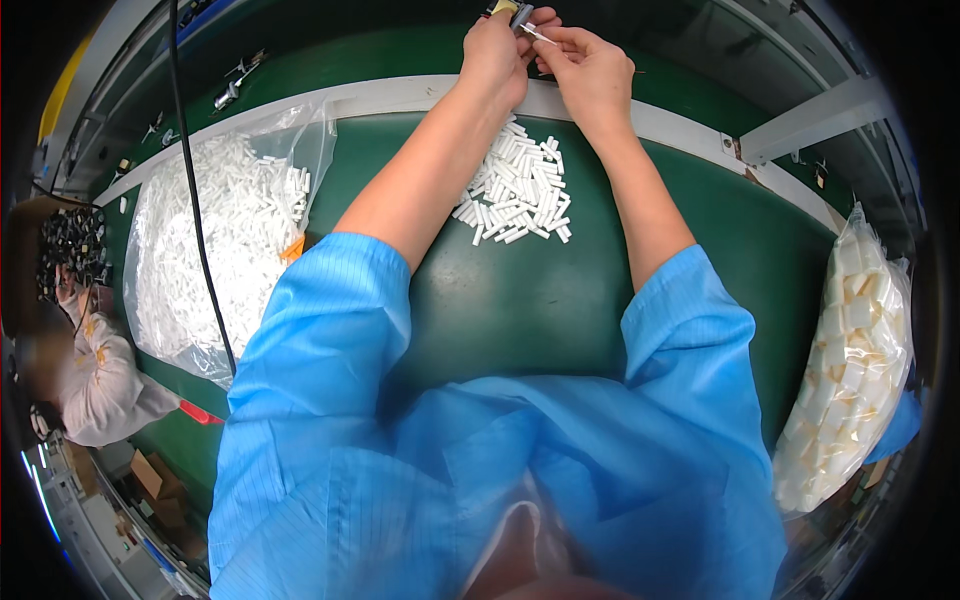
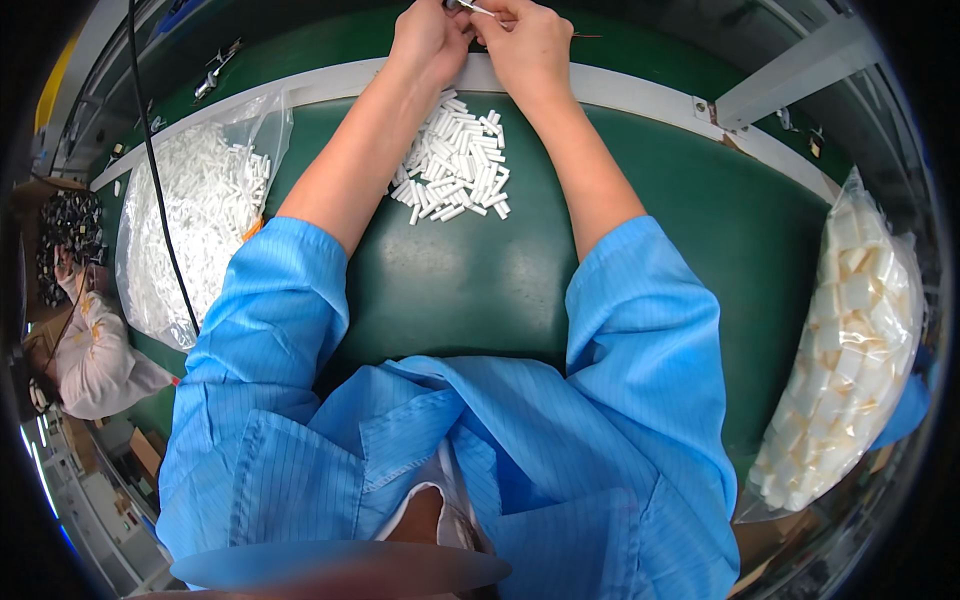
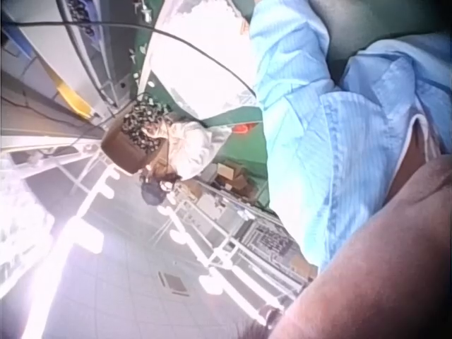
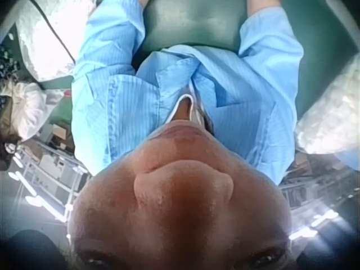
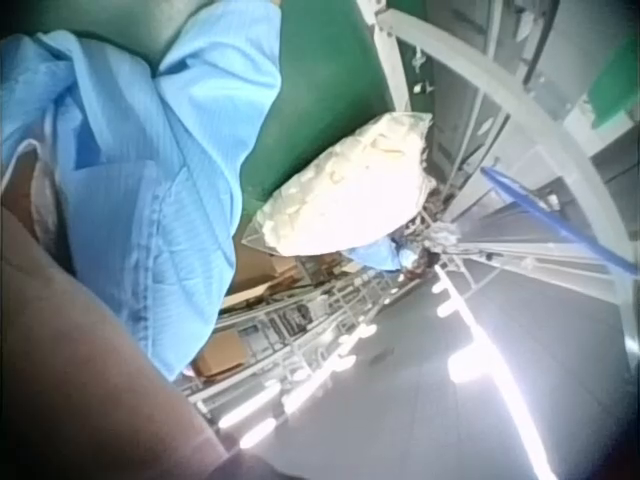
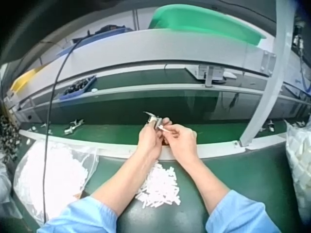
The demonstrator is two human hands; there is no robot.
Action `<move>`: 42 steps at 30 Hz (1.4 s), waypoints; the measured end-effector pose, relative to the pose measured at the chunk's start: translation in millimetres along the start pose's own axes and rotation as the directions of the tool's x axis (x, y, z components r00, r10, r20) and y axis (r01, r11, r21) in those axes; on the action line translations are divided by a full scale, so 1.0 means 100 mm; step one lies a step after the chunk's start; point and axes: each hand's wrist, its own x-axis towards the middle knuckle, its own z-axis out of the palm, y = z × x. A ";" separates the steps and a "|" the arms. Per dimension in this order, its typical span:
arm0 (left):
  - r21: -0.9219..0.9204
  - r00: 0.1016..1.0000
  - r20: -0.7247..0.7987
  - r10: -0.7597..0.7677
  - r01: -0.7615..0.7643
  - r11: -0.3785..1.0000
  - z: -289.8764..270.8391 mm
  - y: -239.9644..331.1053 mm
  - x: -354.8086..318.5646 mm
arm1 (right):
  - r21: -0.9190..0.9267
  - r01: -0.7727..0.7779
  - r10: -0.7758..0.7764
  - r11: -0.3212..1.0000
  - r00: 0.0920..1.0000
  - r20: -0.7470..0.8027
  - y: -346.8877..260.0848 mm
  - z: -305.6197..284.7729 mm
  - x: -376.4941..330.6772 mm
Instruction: The person assembles small white plastic pins onto thin metal assemblies by hand at a factory workstation.
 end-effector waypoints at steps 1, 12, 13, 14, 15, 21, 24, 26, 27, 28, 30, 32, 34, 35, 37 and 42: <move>0.003 1.000 -0.005 0.011 -0.011 1.000 -0.02 0.01 0.01 | 0.001 0.000 0.000 1.000 1.000 0.004 -0.02 0.00 0.00; 0.101 0.993 0.072 0.093 -0.100 0.990 -0.08 -0.12 0.05 | 0.046 -0.146 0.145 0.988 0.989 0.018 0.03 -0.01 0.00; 0.081 0.994 0.077 0.082 -0.089 0.993 -0.07 -0.12 0.03 | 0.043 -0.151 0.151 0.988 0.988 0.018 0.01 -0.01 -0.01; 0.040 0.996 0.039 0.074 -0.076 0.996 -0.07 -0.15 0.06 | -0.047 -0.050 0.051 0.998 0.999 0.013 -0.02 -0.02 -0.01; 0.042 0.997 0.034 0.068 -0.070 0.997 -0.07 -0.12 0.04 | -0.133 0.050 -0.048 0.990 0.999 0.017 -0.02 -0.01 -0.01; -0.013 0.998 0.028 -0.056 0.056 0.998 0.00 -0.08 0.00 | 0.268 -0.175 0.171 0.947 0.984 0.038 0.13 -0.05 0.07; -0.060 0.998 0.048 -0.047 0.050 0.997 -0.04 -0.09 0.01 | -0.149 0.228 -0.242 0.962 0.967 -0.084 0.05 0.01 -0.01; -0.093 0.998 0.047 -0.037 0.041 0.995 -0.01 -0.09 0.00 | -0.134 0.197 -0.207 0.971 0.976 -0.065 0.06 -0.02 -0.01; -0.097 0.998 0.048 -0.050 0.054 0.994 0.02 -0.10 -0.02 | -0.119 0.158 -0.165 0.980 0.985 -0.048 0.05 -0.04 -0.01; -0.100 0.997 0.049 -0.063 0.068 0.993 0.04 -0.10 -0.03 | -0.121 0.156 -0.163 0.980 0.985 -0.049 0.03 -0.05 -0.01; -0.103 0.996 0.048 -0.069 0.074 0.992 0.06 -0.10 -0.05 | -0.154 0.037 -0.038 0.987 0.999 -0.005 0.01 -0.06 -0.01; -0.106 0.996 0.046 -0.074 0.078 0.991 0.06 -0.12 -0.05 | -0.191 0.077 -0.077 0.979 0.997 0.003 0.03 -0.06 -0.01; -0.129 0.999 0.004 -0.048 0.048 0.990 0.07 -0.14 -0.03 | -0.223 0.119 -0.118 0.968 0.993 0.017 0.04 -0.05 -0.02; -0.129 0.999 0.001 -0.047 0.046 0.991 0.05 -0.14 -0.03 | -0.334 0.207 -0.211 0.920 0.977 0.023 0.05 -0.04 -0.02; -0.109 0.999 -0.001 -0.051 0.051 0.993 0.07 -0.15 -0.02 | -0.447 0.287 -0.304 0.847 0.952 0.034 0.07 -0.06 -0.01; -0.066 0.998 -0.004 -0.059 0.058 0.996 0.09 -0.09 -0.05 | -0.554 0.372 -0.418 0.745 0.907 0.048 0.03 -0.09 -0.01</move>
